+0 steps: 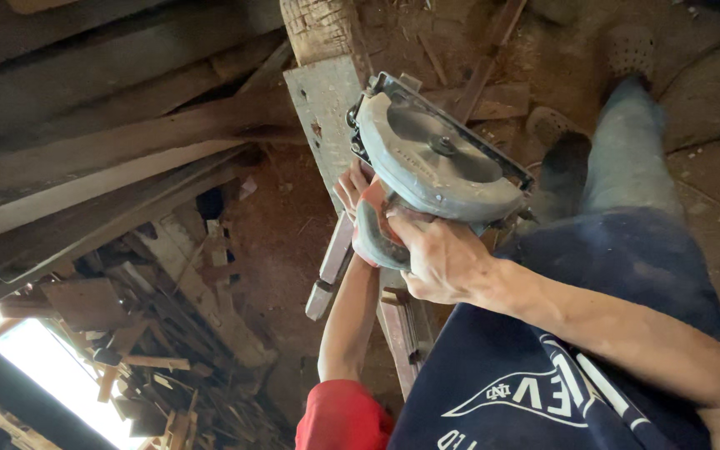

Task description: The person uses a circular saw to cut several long wooden planks into shorter pieces on a workbench. After cutting, the person uses a small axe to split some of the cut pieces and then arranges the resulting pieces on the bench.

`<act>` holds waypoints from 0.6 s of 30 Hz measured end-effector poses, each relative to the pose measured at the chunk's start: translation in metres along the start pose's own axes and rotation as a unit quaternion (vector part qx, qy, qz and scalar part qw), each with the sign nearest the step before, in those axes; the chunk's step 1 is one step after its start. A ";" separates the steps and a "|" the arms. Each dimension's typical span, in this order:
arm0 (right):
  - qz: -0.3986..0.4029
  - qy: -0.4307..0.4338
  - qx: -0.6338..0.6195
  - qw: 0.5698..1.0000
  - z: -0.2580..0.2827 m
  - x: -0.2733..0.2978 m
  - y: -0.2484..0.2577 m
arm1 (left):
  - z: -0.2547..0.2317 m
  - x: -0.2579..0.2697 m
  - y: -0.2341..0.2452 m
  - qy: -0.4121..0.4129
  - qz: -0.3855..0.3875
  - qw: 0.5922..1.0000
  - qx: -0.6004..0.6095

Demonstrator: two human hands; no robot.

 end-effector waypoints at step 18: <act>0.031 -0.019 -0.044 0.998 -0.001 -0.040 0.007 | 0.007 0.005 0.030 0.067 0.025 0.951 0.301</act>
Point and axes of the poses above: each hand's wrist, its own x-axis away from the middle knuckle, its own y-axis out of the back of the hand, z = x × y, the point moved 7 cm from there along -x, towards the middle knuckle, and after that the axes turned 13 degrees about z, right-handed, at the moved point
